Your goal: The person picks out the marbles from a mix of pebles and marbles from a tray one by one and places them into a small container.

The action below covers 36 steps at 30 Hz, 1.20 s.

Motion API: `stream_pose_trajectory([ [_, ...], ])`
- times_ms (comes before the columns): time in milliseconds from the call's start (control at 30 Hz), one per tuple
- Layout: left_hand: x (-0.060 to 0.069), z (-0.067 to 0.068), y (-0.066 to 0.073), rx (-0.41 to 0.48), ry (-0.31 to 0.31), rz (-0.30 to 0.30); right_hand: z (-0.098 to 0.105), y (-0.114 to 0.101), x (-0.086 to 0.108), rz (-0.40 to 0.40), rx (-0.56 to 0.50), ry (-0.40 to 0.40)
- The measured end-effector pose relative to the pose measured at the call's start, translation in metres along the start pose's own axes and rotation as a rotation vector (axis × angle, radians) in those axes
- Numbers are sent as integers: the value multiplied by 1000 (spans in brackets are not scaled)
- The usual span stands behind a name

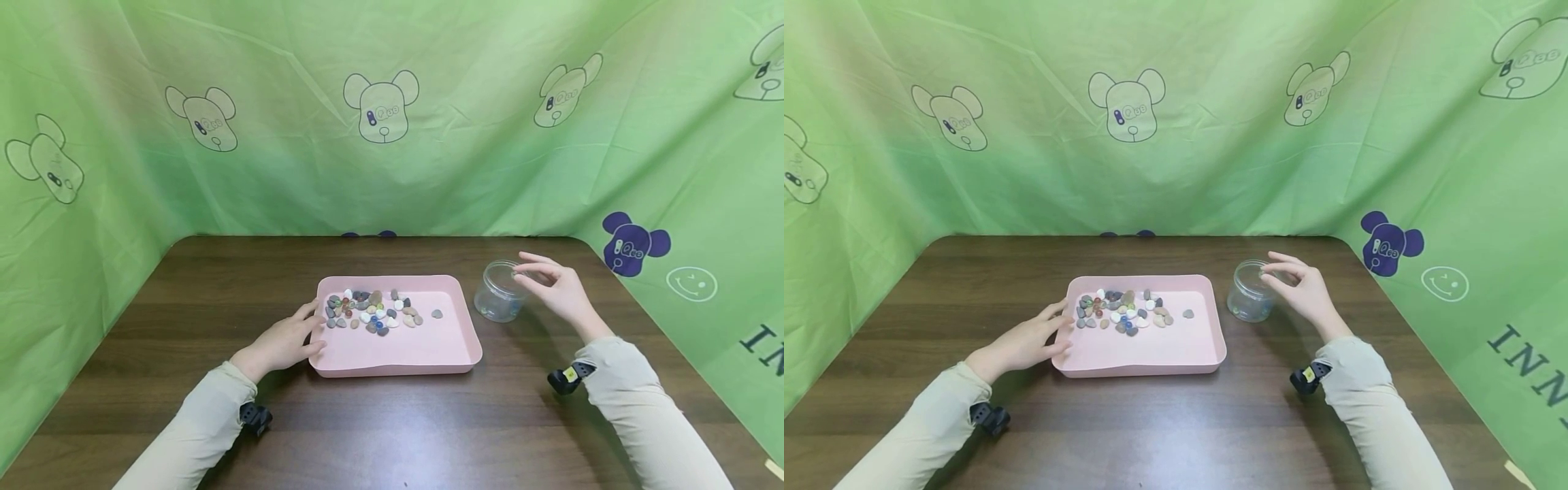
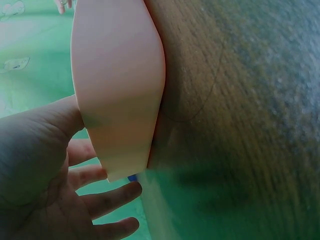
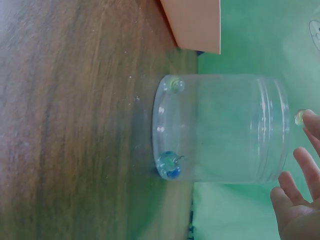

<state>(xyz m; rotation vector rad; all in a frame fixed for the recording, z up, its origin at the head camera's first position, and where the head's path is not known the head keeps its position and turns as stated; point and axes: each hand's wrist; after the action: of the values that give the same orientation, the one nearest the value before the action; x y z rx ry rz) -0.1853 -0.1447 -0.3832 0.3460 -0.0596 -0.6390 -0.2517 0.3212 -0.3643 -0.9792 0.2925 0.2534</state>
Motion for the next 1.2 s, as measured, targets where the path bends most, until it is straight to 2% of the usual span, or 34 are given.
stream_pose_trajectory([
  [600,1,-2,0,3,-3,0,1,11,6,-7,5,29],
  [933,0,-3,0,8,-11,11,2,2,12,-36,64,50],
  [1200,-1,-3,-1,4,-9,7,3,13,10,-120,121,50],
])
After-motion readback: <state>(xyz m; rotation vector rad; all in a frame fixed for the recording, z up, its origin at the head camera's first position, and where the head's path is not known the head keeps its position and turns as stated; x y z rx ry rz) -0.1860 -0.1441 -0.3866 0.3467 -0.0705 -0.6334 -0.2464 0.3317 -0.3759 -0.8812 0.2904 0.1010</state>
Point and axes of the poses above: each hand's wrist, its own x-axis away from the middle knuckle, its own z-axis out of the back of the hand, y = z × x, and after that the axes turned 8 degrees about -z, right-handed
